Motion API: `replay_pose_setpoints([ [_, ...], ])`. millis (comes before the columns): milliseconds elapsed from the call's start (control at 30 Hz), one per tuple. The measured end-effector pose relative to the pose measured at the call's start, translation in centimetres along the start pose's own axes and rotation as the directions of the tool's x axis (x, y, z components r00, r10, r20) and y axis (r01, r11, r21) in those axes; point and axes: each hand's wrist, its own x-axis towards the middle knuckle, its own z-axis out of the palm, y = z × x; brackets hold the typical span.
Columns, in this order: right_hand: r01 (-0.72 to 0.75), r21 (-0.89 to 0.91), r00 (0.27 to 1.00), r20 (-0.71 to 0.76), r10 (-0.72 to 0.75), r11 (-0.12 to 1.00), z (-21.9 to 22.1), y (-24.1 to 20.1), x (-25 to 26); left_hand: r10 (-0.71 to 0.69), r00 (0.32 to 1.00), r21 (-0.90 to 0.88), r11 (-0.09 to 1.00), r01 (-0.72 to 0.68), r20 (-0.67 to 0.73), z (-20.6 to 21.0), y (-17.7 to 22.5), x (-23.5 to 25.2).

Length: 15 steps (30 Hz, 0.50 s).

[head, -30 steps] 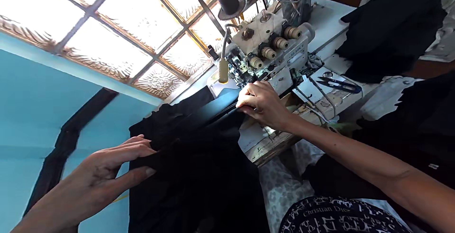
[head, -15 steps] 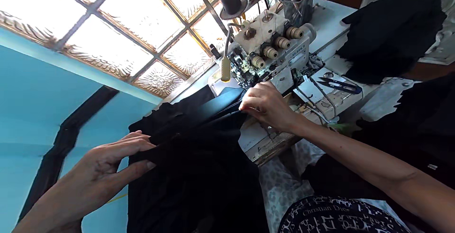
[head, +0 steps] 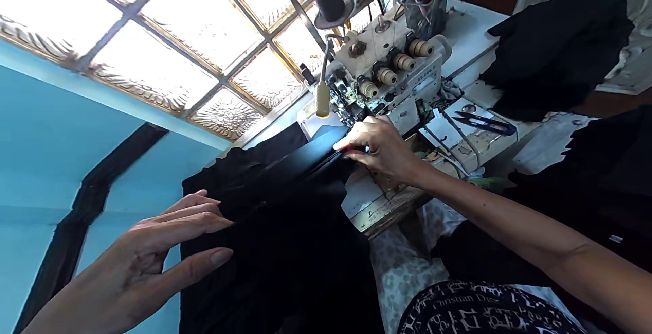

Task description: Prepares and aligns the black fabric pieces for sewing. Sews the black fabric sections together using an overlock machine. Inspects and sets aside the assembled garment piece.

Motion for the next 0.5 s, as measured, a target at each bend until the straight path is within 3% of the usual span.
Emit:
replay_pose_setpoints([
  [233,-0.036,-0.032,0.990,-0.135,0.031,0.999,0.4,-0.9,-0.9,-0.052,0.996,0.020,0.998,0.053,-0.076,0.0,-0.5,-0.2],
  [500,0.008,-0.056,0.992,-0.126,-0.015,0.998,0.9,0.0,-0.5,-0.045,0.997,0.024,0.999,0.047,-0.064,0.1,-0.3,0.0],
])
